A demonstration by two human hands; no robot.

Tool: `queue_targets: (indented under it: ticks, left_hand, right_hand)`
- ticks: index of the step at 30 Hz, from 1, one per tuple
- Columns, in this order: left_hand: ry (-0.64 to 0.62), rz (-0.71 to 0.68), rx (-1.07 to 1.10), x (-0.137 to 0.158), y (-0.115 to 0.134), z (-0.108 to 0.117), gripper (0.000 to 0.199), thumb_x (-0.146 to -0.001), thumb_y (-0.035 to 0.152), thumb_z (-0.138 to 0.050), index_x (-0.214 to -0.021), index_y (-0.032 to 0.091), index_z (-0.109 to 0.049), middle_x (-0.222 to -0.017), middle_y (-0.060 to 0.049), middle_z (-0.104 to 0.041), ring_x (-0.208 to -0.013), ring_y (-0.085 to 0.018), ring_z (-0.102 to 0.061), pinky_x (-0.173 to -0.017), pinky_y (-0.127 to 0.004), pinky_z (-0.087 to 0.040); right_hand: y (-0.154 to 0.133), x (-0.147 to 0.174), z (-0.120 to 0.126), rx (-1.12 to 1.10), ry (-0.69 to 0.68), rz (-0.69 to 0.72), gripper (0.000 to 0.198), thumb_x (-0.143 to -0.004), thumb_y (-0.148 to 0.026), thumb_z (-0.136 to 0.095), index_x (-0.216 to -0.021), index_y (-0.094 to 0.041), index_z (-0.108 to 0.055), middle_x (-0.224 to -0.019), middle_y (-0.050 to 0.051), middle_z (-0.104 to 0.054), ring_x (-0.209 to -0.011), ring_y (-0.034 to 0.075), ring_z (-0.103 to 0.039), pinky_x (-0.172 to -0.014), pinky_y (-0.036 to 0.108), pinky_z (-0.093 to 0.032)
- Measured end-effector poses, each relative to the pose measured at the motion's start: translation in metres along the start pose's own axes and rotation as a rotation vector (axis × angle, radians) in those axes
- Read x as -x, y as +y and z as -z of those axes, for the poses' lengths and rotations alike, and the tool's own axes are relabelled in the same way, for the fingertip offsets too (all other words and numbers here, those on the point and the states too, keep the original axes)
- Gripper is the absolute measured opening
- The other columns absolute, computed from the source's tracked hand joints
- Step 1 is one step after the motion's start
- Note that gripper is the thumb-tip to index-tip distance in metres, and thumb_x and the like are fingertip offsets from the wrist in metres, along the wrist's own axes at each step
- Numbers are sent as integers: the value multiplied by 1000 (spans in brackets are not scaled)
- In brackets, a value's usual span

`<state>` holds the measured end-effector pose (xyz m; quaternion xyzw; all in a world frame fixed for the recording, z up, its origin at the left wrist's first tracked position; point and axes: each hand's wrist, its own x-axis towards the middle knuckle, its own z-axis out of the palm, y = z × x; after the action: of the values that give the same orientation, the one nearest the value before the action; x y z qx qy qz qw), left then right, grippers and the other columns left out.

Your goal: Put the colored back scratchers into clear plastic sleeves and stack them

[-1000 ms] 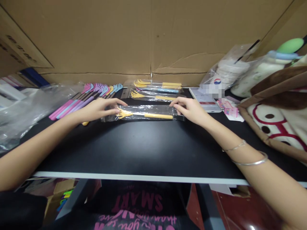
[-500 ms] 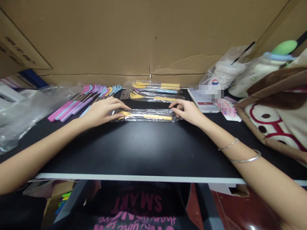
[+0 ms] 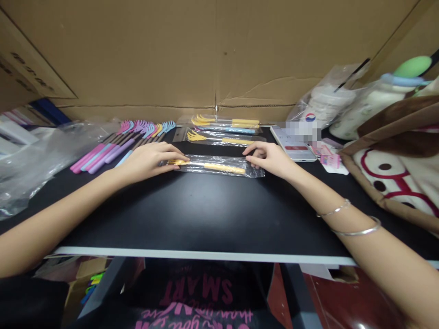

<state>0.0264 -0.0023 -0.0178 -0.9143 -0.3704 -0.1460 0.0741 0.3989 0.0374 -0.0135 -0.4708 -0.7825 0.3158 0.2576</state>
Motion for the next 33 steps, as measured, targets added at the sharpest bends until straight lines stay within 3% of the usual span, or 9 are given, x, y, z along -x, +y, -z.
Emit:
queue_targets:
  ticks: [5,13,19,27,33]
  left_hand:
    - [0,-8,-38,0,1,1,37,-105,46,-46,-129,29,-69,-118,-4,-73,-101,-22,-67,-82,-31,-47]
    - [32,-156,-3,1,0,-2,35,-106,34,-45,-132,27,-67,-127,-6,-69,-112,-20,-65,-92,-31,-51]
    - [20,-144,-30,1,4,-4,36,-107,32,-43,-132,28,-68,-120,-6,-69,-109,-19,-64,-88,-28,-52]
    - [3,-107,-29,0,9,-5,37,-106,32,-42,-133,26,-67,-119,-8,-69,-110,-21,-63,-91,-30,-52]
    - [2,-100,-18,1,8,-4,36,-107,35,-43,-133,27,-67,-120,-8,-69,-109,-21,-62,-90,-30,-51]
  right_hand:
    - [-2,0,0,-54,58,-43,32,-73,-44,-78,-94,-23,-64,-60,-3,-66,-53,16,-64,-57,32,-52]
    - [-6,3,-4,-226,160,-108,44,-66,-38,-87,-93,-23,-56,-63,-5,-62,-42,12,-57,-44,29,-48]
    - [-12,6,-10,-302,140,-173,43,-70,-42,-88,-95,-23,-58,-68,-3,-66,-49,13,-62,-50,29,-55]
    - [-14,7,-17,-325,130,-82,41,-79,-54,-79,-94,-22,-58,-77,4,-73,-57,14,-67,-54,29,-56]
    - [-20,10,-22,-204,118,-6,38,-75,-48,-80,-94,-20,-63,-83,7,-73,-67,17,-67,-58,32,-58]
